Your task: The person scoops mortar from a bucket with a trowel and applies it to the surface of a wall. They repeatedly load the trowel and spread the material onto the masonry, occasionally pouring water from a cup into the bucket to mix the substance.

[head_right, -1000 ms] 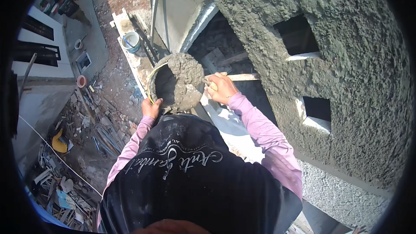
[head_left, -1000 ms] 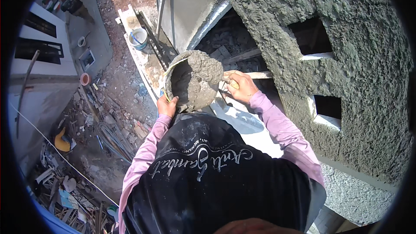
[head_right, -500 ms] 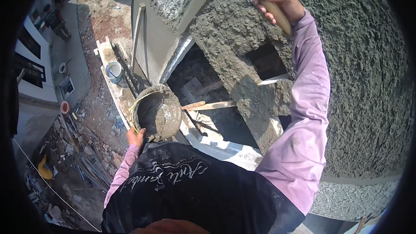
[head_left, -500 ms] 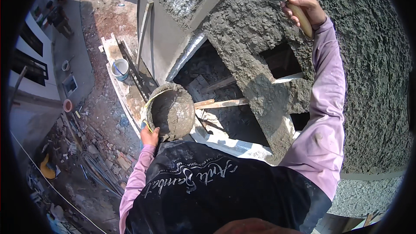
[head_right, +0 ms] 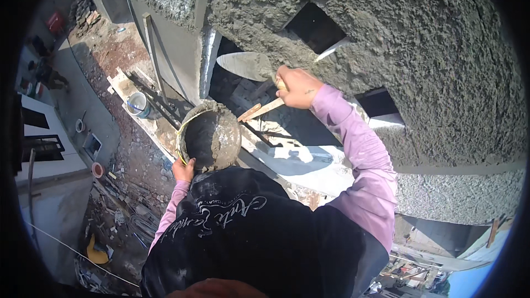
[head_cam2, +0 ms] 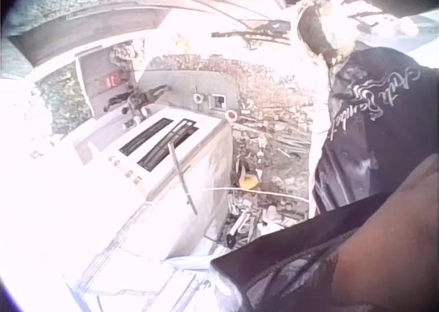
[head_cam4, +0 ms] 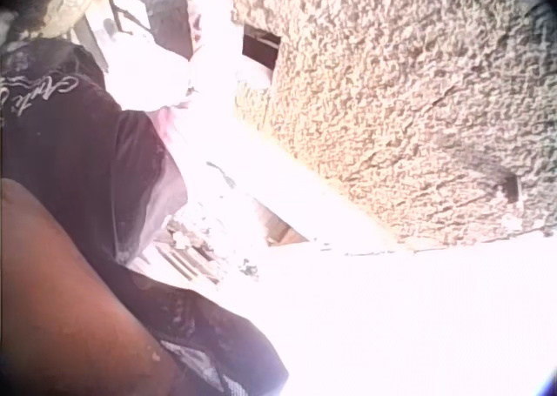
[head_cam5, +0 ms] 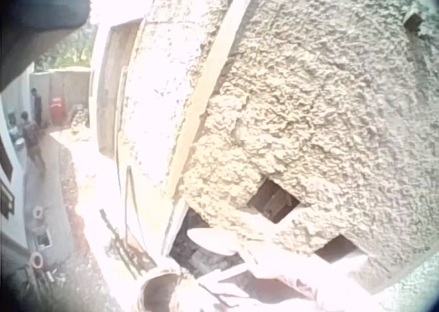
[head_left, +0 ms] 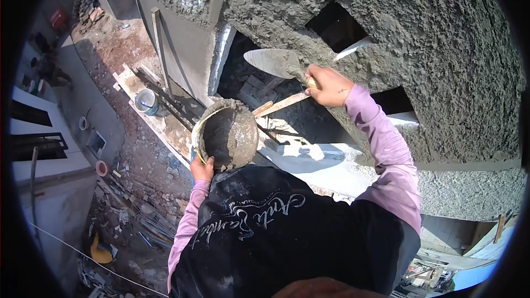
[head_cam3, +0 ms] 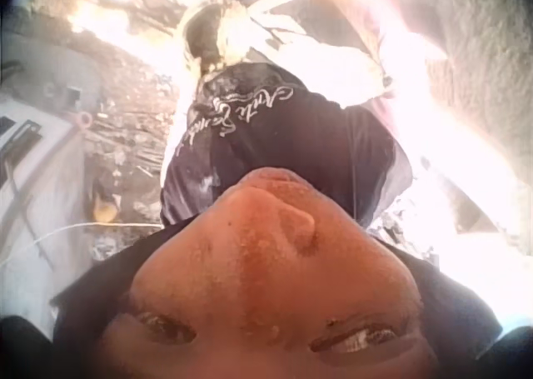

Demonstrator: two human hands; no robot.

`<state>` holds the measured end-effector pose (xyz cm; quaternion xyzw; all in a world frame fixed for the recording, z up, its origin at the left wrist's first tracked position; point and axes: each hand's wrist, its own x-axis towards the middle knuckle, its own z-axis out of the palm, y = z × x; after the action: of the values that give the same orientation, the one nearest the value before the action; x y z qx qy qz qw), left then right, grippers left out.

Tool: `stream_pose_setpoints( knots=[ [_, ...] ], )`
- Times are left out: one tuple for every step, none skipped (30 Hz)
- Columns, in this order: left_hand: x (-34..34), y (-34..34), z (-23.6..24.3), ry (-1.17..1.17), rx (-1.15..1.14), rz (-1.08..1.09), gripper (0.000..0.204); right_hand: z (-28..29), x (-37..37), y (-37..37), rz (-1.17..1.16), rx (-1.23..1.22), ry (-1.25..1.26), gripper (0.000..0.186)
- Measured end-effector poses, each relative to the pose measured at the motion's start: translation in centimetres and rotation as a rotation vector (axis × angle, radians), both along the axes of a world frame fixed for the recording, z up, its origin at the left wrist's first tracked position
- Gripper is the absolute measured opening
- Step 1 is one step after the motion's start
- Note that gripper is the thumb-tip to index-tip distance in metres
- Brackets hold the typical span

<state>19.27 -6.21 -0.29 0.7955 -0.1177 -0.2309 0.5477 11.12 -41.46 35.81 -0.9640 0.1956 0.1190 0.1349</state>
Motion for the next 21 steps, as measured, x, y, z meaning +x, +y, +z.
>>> stream_pose_setpoints(
  knots=[
    [0.2,-0.5,0.9,0.023,0.034,-0.033,0.032,-6.0,-0.6,1.7,0.035,0.061,0.248,0.034],
    [-0.1,-0.6,0.6,-0.016,-0.003,-0.017,0.027,-12.7,-1.3,3.0,0.065,0.064,0.333,0.034],
    [-0.3,-0.7,0.1,-0.054,-0.041,0.003,0.023,-17.3,-1.4,5.3,0.003,0.081,0.364,0.028],
    [-0.4,-1.1,1.3,-0.009,-0.043,-0.034,0.023,-24.1,-2.2,6.9,-0.028,0.004,0.347,0.024],
    [-0.6,-1.1,1.2,0.049,-0.106,-0.038,0.025,-31.1,-3.1,8.5,0.046,-0.1,0.248,0.024],
    [-0.8,-0.9,0.9,0.01,-0.074,-0.051,0.025,-34.7,-3.2,10.7,0.071,-0.088,0.224,0.022],
    [-1.0,-1.2,1.1,-0.031,-0.045,-0.08,0.025,-35.8,-3.8,12.9,0.06,-0.1,0.2,0.023],
    [-1.0,-1.3,2.5,-0.081,0.037,-0.094,0.026,-35.5,-3.9,13.2,0.158,-0.041,0.201,0.025],
    [-1.0,-1.1,2.2,-0.09,0.072,-0.1,0.027,-34.9,-5.6,13.9,0.245,0.026,0.21,0.027],
    [-1.3,-0.5,1.6,-0.027,0.001,-0.081,0.028,-33.6,-6.6,14.0,0.336,-0.007,0.158,0.029],
    [-1.5,-0.3,1.3,0.037,-0.074,-0.056,0.028,-32.2,-7.2,12.9,0.428,-0.043,0.107,0.031],
    [-1.3,-0.2,1.7,-0.045,0.002,-0.094,0.027,-31.7,-7.9,11.4,0.409,-0.062,0.049,0.03],
    [-1.2,0.0,1.5,-0.058,0.075,-0.122,0.024,-31.5,-7.9,10.1,0.401,-0.076,-0.009,0.029],
    [-1.2,-0.2,2.5,-0.041,0.053,-0.135,0.026,-31.8,-7.4,8.7,0.261,-0.085,0.072,0.03],
    [-1.2,0.4,1.3,-0.064,0.106,-0.155,0.026,-31.9,-6.8,8.4,0.135,-0.091,0.155,0.032],
    [-1.5,0.3,2.3,-0.024,0.063,-0.144,0.026,-32.0,-6.0,8.2,0.114,-0.01,0.279,0.032],
    [-1.6,-0.1,4.8,-0.03,0.074,-0.154,0.025,-32.4,-5.2,8.6,0.1,0.069,0.398,0.032],
    [-1.7,0.3,4.2,-0.024,0.069,-0.131,0.025,-33.2,-5.0,10.4,0.139,0.098,0.408,0.032],
    [-1.7,0.3,2.4,-0.009,0.075,-0.131,0.027,-34.1,-5.1,12.1,0.094,0.214,0.371,0.033],
    [-1.6,0.3,0.5,-0.075,0.079,-0.15,0.031,-34.8,-5.3,13.5,0.041,0.326,0.335,0.034],
    [-1.5,0.2,0.8,-0.109,0.167,-0.161,0.033,-34.9,-5.7,14.3,0.004,0.422,0.205,0.038]
  ],
)
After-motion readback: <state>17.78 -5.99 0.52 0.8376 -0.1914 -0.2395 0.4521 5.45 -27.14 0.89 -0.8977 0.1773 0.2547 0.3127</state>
